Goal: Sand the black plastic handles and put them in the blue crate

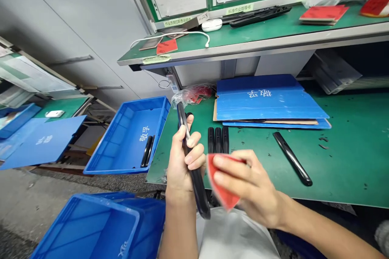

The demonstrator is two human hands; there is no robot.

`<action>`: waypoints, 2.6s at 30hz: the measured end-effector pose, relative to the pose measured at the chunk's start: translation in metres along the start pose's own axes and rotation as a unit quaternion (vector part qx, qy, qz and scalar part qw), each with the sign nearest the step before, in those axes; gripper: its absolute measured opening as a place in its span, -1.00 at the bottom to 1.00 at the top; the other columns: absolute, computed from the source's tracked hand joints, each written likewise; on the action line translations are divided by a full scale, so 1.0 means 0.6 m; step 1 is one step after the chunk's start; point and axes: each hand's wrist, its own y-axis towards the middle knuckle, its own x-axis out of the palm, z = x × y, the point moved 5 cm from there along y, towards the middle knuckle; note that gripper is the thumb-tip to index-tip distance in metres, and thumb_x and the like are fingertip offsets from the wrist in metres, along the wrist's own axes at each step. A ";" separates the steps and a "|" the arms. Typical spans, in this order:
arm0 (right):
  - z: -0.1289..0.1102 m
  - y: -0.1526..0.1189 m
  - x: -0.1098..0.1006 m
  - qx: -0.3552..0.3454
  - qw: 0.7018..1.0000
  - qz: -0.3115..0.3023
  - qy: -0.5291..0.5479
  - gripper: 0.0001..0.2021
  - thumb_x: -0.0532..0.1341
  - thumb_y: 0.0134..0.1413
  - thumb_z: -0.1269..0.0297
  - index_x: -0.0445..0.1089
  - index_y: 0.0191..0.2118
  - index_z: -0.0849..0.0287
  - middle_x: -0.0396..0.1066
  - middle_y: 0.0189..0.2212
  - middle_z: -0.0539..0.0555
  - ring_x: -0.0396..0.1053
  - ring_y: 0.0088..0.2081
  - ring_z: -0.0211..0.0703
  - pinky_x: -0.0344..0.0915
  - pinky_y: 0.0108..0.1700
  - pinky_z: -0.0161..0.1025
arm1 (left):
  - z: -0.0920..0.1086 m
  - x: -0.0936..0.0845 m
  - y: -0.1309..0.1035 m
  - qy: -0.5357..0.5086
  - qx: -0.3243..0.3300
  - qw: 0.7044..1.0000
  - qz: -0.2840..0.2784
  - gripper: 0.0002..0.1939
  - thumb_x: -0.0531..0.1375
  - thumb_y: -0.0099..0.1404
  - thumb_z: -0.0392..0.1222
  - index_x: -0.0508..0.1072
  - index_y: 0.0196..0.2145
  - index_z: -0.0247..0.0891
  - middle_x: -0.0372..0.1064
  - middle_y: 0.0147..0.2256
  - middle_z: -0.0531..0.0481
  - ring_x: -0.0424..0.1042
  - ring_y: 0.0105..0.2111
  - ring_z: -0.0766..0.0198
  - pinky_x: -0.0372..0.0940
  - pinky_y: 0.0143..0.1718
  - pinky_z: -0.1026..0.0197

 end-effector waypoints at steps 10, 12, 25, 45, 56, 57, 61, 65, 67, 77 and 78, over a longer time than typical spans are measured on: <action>-0.009 -0.050 0.014 -0.035 0.996 -0.041 0.069 -0.56 -0.17 0.49 0.18 0.43 0.08 0.05 0.62 -0.04 -0.02 0.51 -0.33 -0.25 0.38 -0.32 -0.24 | 0.024 -0.090 0.097 0.386 0.109 0.899 0.173 -0.64 0.00 0.50 -0.07 0.29 0.13 -0.27 0.07 -0.56 0.28 0.11 -0.72 0.59 0.09 -0.69 0.59; 0.013 -0.081 -0.003 0.023 0.995 0.001 0.097 -0.63 -0.08 0.48 0.14 0.36 0.16 0.06 0.60 -0.01 0.04 0.54 -0.24 -0.25 0.42 -0.20 -0.26 | 0.030 -0.139 0.138 0.510 0.132 0.818 0.230 -0.53 0.07 0.44 0.04 0.18 0.21 -0.16 0.06 -0.58 0.30 0.18 -0.70 0.49 0.20 -0.62 0.47; 0.075 -0.332 -0.096 0.429 0.891 0.136 0.054 -0.56 0.06 0.37 0.30 0.28 0.30 -0.09 0.41 0.22 0.07 0.41 0.20 0.01 0.34 0.24 0.03 | -0.082 -0.349 0.222 0.869 0.123 0.405 0.255 -0.45 0.05 0.46 -0.02 0.26 0.30 -0.32 0.21 0.27 -0.36 0.14 0.30 -0.13 0.05 0.28 -0.20; 0.068 -0.406 -0.181 0.527 0.811 0.228 0.107 -0.60 0.07 0.38 0.17 0.36 0.25 -0.08 0.40 0.23 0.09 0.37 0.24 0.06 0.36 0.21 0.02 | -0.099 -0.181 0.321 0.908 0.153 0.308 0.241 -0.49 -0.04 0.46 -0.11 0.33 0.26 -0.33 0.12 0.30 -0.46 -0.02 0.35 -0.30 -0.01 0.21 -0.41; 0.031 -0.496 -0.188 0.620 0.539 0.536 0.193 -0.48 0.34 0.01 -0.19 0.59 -0.16 0.22 0.57 -0.35 0.16 0.50 -0.27 -0.06 0.50 -0.14 -0.31 | -0.636 -0.127 0.226 0.873 -0.057 0.484 0.036 -0.05 0.27 0.13 -0.35 0.01 0.42 -0.50 0.36 0.05 -0.56 0.38 0.06 -0.33 0.26 0.00 -0.20; 0.029 -0.498 -0.193 0.617 0.549 0.534 0.182 -0.48 0.34 0.01 -0.20 0.59 -0.18 0.22 0.55 -0.37 0.16 0.47 -0.29 -0.07 0.49 -0.17 -0.33 | -0.618 -0.128 0.224 0.857 -0.074 0.509 0.031 -0.08 0.26 0.12 -0.38 0.05 0.40 -0.51 0.40 -0.01 -0.51 0.38 0.05 -0.29 0.25 0.02 -0.18; 0.034 -0.476 -0.198 0.616 0.591 0.506 0.121 -0.47 0.24 0.14 -0.18 0.58 -0.08 0.22 0.57 -0.36 0.16 0.47 -0.32 -0.07 0.48 -0.22 -0.30 | -0.498 -0.122 0.174 0.761 -0.134 0.634 -0.022 -0.33 0.15 0.30 -0.28 0.20 0.35 -0.27 0.44 -0.31 -0.08 0.46 -0.29 0.16 0.34 -0.21 0.16; 0.043 -0.344 -0.177 0.485 0.799 0.351 -0.047 -0.55 0.13 0.31 -0.02 0.40 0.21 -0.01 0.49 0.11 0.18 0.51 -0.05 0.01 0.49 -0.06 -0.14 | -0.361 -0.095 0.083 0.556 -0.179 0.810 0.038 -0.31 -0.04 0.45 0.23 0.18 0.35 -0.23 0.07 -0.54 0.19 0.09 -0.65 0.40 0.04 -0.64 0.36; 0.039 -0.258 -0.140 0.330 0.909 0.225 -0.122 -0.56 0.15 0.29 -0.04 0.34 0.24 -0.20 0.38 0.23 0.08 0.45 0.09 0.00 0.47 0.02 -0.08 | -0.305 -0.081 0.044 0.403 -0.197 0.889 0.088 -0.18 0.15 0.28 0.37 0.28 0.30 -0.23 -0.05 -0.60 0.26 -0.04 -0.69 0.46 -0.09 -0.69 0.39; 0.164 -0.029 -0.016 0.200 0.974 -0.042 -0.103 -0.63 0.10 0.34 -0.05 0.39 0.18 -0.26 0.53 0.08 0.00 0.47 -0.08 -0.04 0.38 -0.04 0.01 | -0.095 -0.132 -0.058 0.213 -0.163 0.953 0.141 -0.58 0.46 0.09 0.07 0.61 -0.17 -0.23 0.09 -0.68 0.19 0.07 -0.73 0.47 -0.02 -0.72 0.39; 0.179 -0.016 -0.016 0.211 0.971 -0.047 -0.101 -0.61 0.10 0.35 -0.02 0.38 0.21 -0.17 0.51 0.12 0.06 0.47 -0.08 -0.04 0.37 -0.02 0.03 | -0.075 -0.142 -0.075 0.223 -0.157 0.952 0.137 -0.61 0.44 0.11 0.09 0.61 -0.19 -0.21 0.10 -0.68 0.18 0.08 -0.74 0.45 -0.03 -0.74 0.38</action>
